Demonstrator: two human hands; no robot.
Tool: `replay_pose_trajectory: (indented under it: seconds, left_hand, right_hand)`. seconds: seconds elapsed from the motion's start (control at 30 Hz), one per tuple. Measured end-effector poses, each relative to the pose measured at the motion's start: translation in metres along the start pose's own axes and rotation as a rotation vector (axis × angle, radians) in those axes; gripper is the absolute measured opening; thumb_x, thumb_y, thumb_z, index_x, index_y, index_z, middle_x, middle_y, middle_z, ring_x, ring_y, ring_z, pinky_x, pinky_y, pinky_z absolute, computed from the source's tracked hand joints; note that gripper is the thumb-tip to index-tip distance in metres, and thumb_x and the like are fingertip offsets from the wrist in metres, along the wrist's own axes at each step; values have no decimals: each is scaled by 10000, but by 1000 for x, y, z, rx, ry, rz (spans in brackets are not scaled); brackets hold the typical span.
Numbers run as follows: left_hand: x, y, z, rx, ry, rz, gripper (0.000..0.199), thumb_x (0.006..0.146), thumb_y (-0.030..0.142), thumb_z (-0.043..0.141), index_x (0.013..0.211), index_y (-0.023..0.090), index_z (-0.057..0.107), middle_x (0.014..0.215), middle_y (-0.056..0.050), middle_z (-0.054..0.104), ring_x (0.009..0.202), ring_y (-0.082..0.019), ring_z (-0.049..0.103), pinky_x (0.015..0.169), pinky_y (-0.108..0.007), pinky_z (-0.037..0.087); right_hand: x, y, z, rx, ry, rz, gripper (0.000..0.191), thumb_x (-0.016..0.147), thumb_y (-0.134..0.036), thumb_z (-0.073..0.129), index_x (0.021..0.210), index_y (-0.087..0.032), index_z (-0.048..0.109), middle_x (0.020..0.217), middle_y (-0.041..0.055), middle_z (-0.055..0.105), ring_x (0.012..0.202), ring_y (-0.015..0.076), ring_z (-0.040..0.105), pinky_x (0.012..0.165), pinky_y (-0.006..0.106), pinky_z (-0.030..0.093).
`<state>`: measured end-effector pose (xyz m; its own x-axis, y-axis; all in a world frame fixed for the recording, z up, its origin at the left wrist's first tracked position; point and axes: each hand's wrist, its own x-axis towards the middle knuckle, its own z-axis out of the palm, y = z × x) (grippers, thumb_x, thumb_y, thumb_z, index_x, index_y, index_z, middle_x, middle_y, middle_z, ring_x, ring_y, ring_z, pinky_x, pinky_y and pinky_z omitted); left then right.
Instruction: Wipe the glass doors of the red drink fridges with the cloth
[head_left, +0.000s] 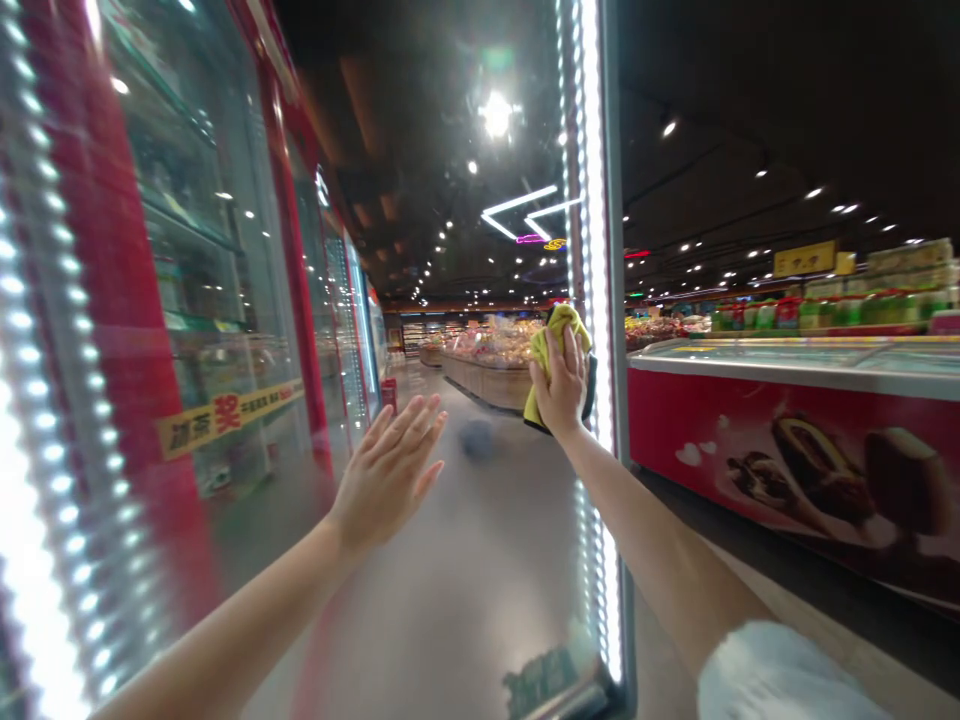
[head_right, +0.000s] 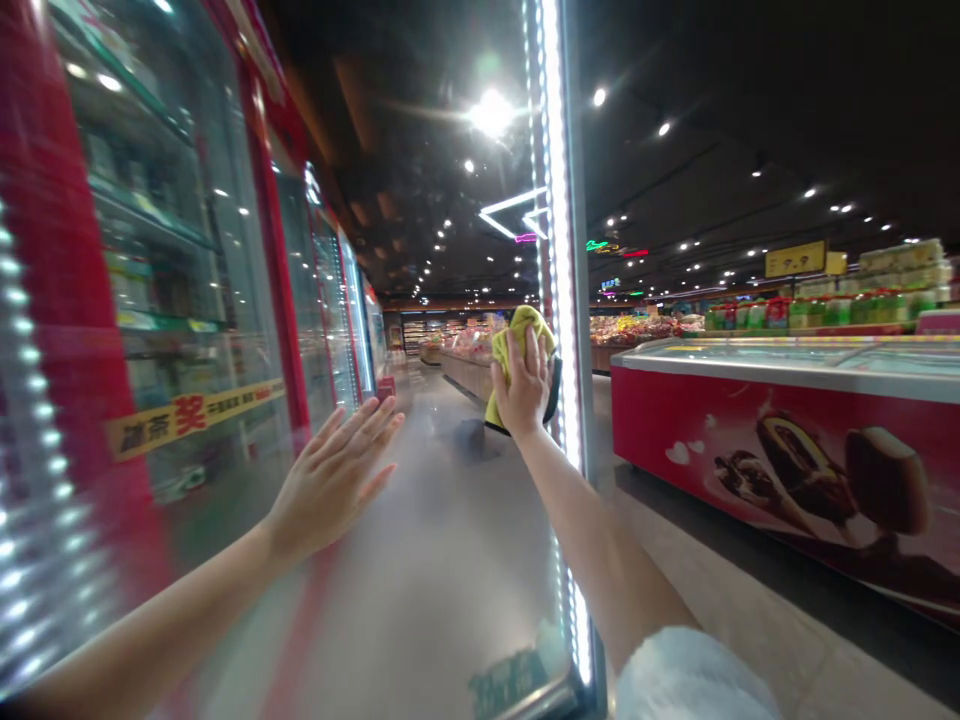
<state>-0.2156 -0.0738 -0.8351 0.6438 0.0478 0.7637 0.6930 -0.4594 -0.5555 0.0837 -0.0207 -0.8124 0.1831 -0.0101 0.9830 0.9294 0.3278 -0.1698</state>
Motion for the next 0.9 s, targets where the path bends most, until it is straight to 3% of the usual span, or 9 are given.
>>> replay_pose_trajectory:
  seconds: [0.13,0.23,0.37,0.47,0.6,0.67,0.73,0.83,0.9]
  left_hand:
    - [-16,3,-6,17,-3,3,712,994,345,503,1626,247,191,1637,-70,372,1536,-234,303,1294,-472,203]
    - [-33,0,-12,44,-10,0,710,996,342,504,1626,245,193,1634,-69,382,1540,-230,296,1301,-468,181]
    - [-56,-11,-21,83,-44,-7,713,1001,336,493,1630,236,173,1633,-72,385,1544,-231,284,1301,-472,182]
    - [-66,-16,-26,115,-60,-36,726,999,331,494,1633,237,154,1635,-73,382,1549,-234,268,1303,-479,175]
    - [-74,-18,-29,121,-66,-66,762,992,330,515,1637,247,119,1648,-73,353,1554,-232,254,1303,-467,180]
    - [-78,-19,-32,122,-76,-81,770,990,321,520,1637,261,108,1656,-73,333,1550,-238,264,1300,-476,190]
    - [-83,-23,-37,125,-86,-89,777,987,309,525,1636,273,101,1661,-71,321,1546,-246,277,1295,-489,205]
    - [-90,-28,-43,125,-88,-89,795,979,296,539,1636,280,92,1660,-66,324,1543,-246,286,1292,-491,216]
    - [-94,-31,-45,127,-90,-107,802,976,299,544,1636,275,89,1660,-70,326,1547,-245,277,1291,-489,219]
  right_hand:
    - [-9,-39,4,70,-126,-280,478,1024,-379,493,1499,-332,503,1624,26,417,1536,284,311,1249,533,297]
    - [-39,-26,-13,91,-223,-472,388,1015,-300,511,1381,-360,625,1532,7,542,1493,253,398,1252,504,304]
    - [-37,-5,-11,32,-55,-238,401,990,-243,503,1354,-314,657,1499,66,565,1433,283,468,1203,543,358]
    - [-18,-34,10,-1,39,-67,496,998,-221,455,1479,-310,537,1560,81,496,1441,294,448,1213,579,313]
    - [-35,-81,14,22,-92,-290,530,1013,-272,494,1535,-355,446,1597,40,458,1502,280,370,1260,564,231]
    - [-57,-81,3,48,-195,-481,521,1007,-289,537,1516,-374,467,1578,19,488,1504,262,373,1273,532,218]
    - [-74,-67,-7,60,-224,-552,493,1003,-275,557,1482,-381,511,1540,13,536,1489,247,402,1274,512,228]
    - [-71,-55,-6,42,-102,-344,458,1005,-252,540,1452,-348,557,1528,49,547,1484,273,410,1257,549,258]
    - [-57,-68,6,43,-38,-156,470,1010,-253,506,1472,-329,540,1569,69,493,1505,302,369,1249,600,247]
